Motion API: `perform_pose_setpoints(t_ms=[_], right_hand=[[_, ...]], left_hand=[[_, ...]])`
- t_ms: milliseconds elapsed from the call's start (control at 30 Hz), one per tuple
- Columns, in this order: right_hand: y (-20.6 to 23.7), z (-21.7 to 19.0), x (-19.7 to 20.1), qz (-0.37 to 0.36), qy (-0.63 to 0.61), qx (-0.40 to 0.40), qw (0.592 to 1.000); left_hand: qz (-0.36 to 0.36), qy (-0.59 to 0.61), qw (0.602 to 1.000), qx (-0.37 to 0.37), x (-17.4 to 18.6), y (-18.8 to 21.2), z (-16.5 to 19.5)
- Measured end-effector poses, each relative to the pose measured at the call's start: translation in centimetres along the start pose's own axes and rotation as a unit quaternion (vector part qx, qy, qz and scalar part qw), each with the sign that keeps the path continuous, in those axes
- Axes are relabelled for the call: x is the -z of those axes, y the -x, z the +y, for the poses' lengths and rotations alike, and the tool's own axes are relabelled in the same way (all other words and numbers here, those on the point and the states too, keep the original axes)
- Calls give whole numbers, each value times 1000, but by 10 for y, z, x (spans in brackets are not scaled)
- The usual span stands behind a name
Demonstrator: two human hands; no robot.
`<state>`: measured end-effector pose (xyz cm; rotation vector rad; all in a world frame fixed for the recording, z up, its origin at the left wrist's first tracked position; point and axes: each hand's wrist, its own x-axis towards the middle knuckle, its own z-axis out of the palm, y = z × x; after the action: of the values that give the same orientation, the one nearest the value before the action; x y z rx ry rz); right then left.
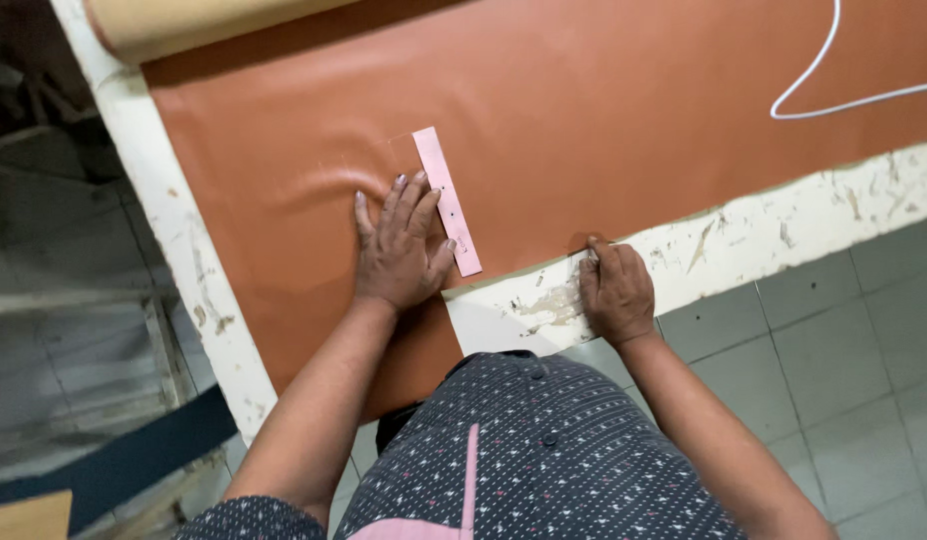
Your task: The person holds a pink ruler against a large sheet of leather on the work table and marks lines along it with a pen. They repeatedly reposition the ruler and make additional marks, working down the leather sheet.
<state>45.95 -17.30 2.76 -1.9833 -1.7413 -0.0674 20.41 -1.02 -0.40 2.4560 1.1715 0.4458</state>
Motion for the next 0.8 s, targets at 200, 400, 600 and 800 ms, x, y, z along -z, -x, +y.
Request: perform_pose_setpoints(t_ms=[200, 400, 600, 800], right_hand=[[7, 22, -2, -31, -23, 32, 999], [11, 48, -3, -101, -38, 54, 993], [7, 50, -7, -107, -84, -1, 991], [-26, 23, -1, -154, -124, -48, 979]], left_hand=[[-55, -84, 995, 17, 9, 0, 9], [-43, -134, 989, 54, 18, 33, 3], [38, -81, 990, 111, 16, 84, -10], [42, -67, 992, 99, 10, 63, -9]])
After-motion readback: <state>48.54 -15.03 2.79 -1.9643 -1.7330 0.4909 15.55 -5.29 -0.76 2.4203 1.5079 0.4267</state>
